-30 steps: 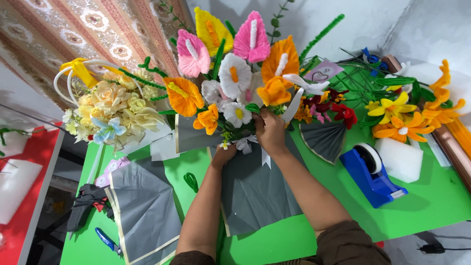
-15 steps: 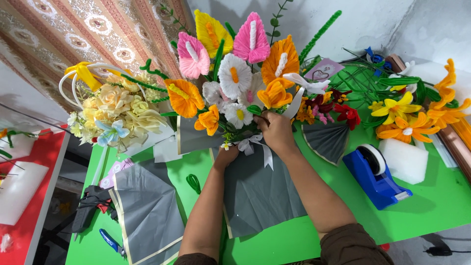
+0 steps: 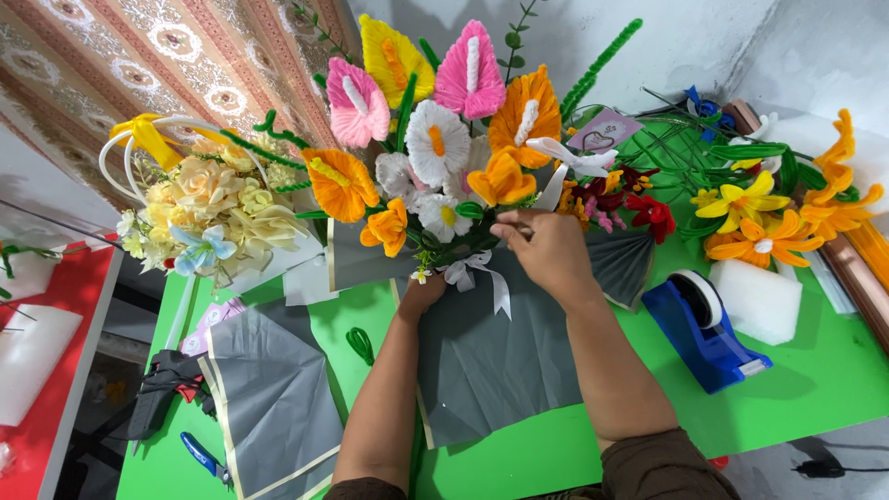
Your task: The person assembles a bouquet of artificial flowers by hand, inserting individual stems into the arrangement and securing the components.
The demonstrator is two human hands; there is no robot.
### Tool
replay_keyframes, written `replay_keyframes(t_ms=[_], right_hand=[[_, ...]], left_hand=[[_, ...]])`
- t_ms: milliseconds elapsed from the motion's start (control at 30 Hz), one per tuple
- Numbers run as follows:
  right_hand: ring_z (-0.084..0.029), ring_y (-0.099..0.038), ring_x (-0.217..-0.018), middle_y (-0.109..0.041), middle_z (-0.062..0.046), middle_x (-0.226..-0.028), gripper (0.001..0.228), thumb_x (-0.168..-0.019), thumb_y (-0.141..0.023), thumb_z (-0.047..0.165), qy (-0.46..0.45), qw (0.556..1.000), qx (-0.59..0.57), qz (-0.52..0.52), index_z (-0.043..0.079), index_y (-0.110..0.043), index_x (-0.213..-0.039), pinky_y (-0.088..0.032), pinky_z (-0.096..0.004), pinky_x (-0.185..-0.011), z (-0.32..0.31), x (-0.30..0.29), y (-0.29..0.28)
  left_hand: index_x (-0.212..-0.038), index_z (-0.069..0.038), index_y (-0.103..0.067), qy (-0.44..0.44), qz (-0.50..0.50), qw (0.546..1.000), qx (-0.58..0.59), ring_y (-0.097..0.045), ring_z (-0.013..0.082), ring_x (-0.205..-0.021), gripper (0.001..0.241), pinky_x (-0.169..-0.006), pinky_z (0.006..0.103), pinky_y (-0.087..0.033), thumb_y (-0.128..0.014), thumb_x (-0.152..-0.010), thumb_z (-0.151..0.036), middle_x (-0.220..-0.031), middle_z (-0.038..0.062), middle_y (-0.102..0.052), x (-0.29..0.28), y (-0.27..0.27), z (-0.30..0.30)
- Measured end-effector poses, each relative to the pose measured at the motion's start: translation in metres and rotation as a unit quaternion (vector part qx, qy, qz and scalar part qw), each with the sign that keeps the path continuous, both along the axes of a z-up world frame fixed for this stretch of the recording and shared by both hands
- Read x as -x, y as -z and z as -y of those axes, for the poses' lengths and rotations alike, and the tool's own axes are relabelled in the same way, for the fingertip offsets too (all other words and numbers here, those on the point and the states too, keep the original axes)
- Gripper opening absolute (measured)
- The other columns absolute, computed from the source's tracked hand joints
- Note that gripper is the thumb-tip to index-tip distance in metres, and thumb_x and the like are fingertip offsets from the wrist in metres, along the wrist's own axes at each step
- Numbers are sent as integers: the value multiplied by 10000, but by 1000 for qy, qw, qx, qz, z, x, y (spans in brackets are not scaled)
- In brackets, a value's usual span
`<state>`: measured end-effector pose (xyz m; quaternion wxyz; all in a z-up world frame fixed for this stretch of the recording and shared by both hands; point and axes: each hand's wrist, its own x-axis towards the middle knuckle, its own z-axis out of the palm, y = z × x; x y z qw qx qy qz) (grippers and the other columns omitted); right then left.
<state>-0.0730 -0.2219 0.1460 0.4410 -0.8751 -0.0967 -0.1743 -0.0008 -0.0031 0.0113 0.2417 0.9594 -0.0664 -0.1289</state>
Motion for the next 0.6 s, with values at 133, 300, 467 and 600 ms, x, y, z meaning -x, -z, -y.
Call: replay_keyframes(t_ms=[133, 300, 467, 600], right_hand=[[-214, -691, -548, -737, -111, -662, 159, -962, -788, 189, 29, 997, -12, 74, 33, -790, -992, -522, -287, -468, 3, 14, -17], [-224, -704, -628, -759, -152, -838, 201, -924, -790, -37, 65, 967, -51, 240, -18, -741, -1118, -581, -318, -512, 2, 26, -27], [-123, -689, -670, -733, -106, -781, 194, -929, -806, 126, -40, 981, -182, 43, 23, -737, -1079, -579, -267, -559, -4, -5, 8], [-136, -704, -691, -735, -141, -762, 105, -995, -711, 63, -145, 944, -292, 49, -24, -724, -1053, -580, -238, -584, -18, -10, 4]], left_hand=[[-867, -64, -691, -69, -34, 991, 106, -745, 303, -863, 560, -851, 395, -549, -442, -1067, -524, -796, 171, -736, 10, -14, 2], [-954, -4, -737, -33, -20, 997, 69, -752, 327, -967, 522, -894, 411, -548, -407, -1092, -384, -879, 205, -764, 7, -11, -1], [-781, -77, -741, -120, -17, 966, 227, -759, 292, -850, 377, -807, 388, -573, -632, -966, -387, -736, 134, -747, -12, 44, -9], [-786, -34, -737, -126, -18, 954, 271, -755, 323, -809, 353, -781, 377, -568, -657, -967, -326, -728, 186, -733, 5, 24, -10]])
